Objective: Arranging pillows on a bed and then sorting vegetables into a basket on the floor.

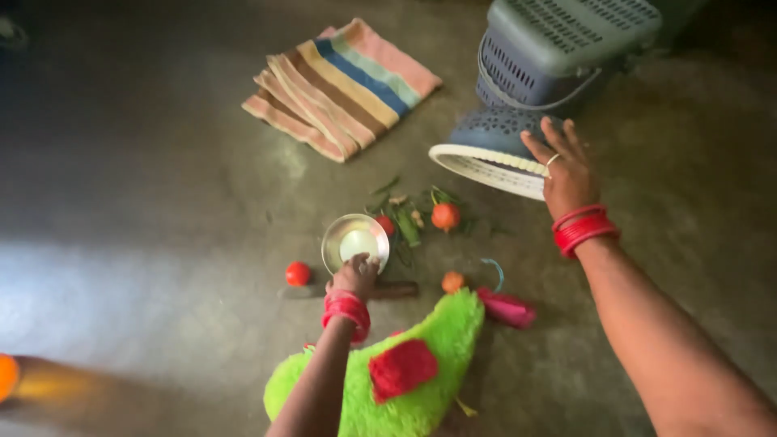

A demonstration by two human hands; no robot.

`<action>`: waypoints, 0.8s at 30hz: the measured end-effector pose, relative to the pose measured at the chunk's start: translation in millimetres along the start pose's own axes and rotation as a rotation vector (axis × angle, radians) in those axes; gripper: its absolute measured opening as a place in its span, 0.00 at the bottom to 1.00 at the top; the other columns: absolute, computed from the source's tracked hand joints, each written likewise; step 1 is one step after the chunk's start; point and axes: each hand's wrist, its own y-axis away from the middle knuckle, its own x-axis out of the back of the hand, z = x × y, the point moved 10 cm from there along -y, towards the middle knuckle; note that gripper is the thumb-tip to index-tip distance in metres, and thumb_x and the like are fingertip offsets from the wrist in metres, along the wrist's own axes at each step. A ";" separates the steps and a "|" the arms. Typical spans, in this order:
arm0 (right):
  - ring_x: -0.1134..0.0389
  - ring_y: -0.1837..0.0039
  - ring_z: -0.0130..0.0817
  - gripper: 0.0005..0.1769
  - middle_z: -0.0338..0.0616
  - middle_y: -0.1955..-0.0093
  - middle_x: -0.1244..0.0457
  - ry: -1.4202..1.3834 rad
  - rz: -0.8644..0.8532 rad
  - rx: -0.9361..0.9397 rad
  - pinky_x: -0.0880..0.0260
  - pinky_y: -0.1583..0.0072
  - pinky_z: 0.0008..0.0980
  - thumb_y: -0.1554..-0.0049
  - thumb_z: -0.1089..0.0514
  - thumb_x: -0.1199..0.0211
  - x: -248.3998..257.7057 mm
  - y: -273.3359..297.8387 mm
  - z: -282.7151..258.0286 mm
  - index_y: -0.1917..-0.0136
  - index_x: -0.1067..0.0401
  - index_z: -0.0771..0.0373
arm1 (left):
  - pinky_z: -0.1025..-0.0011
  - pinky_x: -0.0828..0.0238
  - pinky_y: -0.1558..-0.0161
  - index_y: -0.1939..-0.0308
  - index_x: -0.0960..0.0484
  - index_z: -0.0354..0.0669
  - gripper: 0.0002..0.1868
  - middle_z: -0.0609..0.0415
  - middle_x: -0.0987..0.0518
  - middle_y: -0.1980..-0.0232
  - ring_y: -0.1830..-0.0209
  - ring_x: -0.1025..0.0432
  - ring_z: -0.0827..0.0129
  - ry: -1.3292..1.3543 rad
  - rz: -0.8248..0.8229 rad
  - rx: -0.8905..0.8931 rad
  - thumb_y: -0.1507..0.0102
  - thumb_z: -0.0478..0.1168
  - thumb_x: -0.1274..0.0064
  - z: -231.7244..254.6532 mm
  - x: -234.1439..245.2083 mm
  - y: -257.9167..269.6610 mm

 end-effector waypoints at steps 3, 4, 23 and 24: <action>0.45 0.19 0.55 0.47 0.51 0.20 0.42 -0.087 0.126 -0.044 0.44 0.22 0.43 0.52 0.83 0.47 12.1 -46.9 0.2 0.25 0.32 0.52 | 0.53 0.35 0.35 0.37 0.24 0.59 0.29 0.52 0.24 0.34 0.36 0.28 0.52 0.145 0.230 -0.048 0.36 0.66 0.54 40.6 83.8 -9.9; 0.44 0.19 0.54 0.46 0.53 0.20 0.42 -0.104 0.192 -0.058 0.44 0.22 0.42 0.51 0.83 0.47 22.0 -48.6 -5.4 0.24 0.32 0.55 | 0.54 0.37 0.35 0.33 0.27 0.57 0.34 0.50 0.27 0.32 0.35 0.30 0.50 0.271 0.363 -0.086 0.40 0.65 0.50 45.6 102.0 1.3; 0.37 0.28 0.47 0.20 0.52 0.28 0.37 -0.571 -0.237 -0.410 0.39 0.29 0.41 0.36 0.54 0.42 -295.8 82.9 1.1 0.31 0.28 0.56 | 0.65 0.22 0.73 0.36 0.34 0.47 0.28 0.49 0.22 0.55 0.67 0.23 0.62 1.576 0.422 0.137 0.41 0.33 0.51 -82.3 174.9 -23.3; 0.37 0.26 0.50 0.22 0.54 0.27 0.38 -0.373 -0.303 -0.260 0.39 0.27 0.41 0.38 0.59 0.41 -337.7 102.0 24.7 0.31 0.27 0.53 | 0.65 0.24 0.74 0.37 0.33 0.42 0.27 0.47 0.23 0.55 0.68 0.24 0.61 1.590 0.397 0.126 0.41 0.33 0.50 -96.6 159.6 -40.7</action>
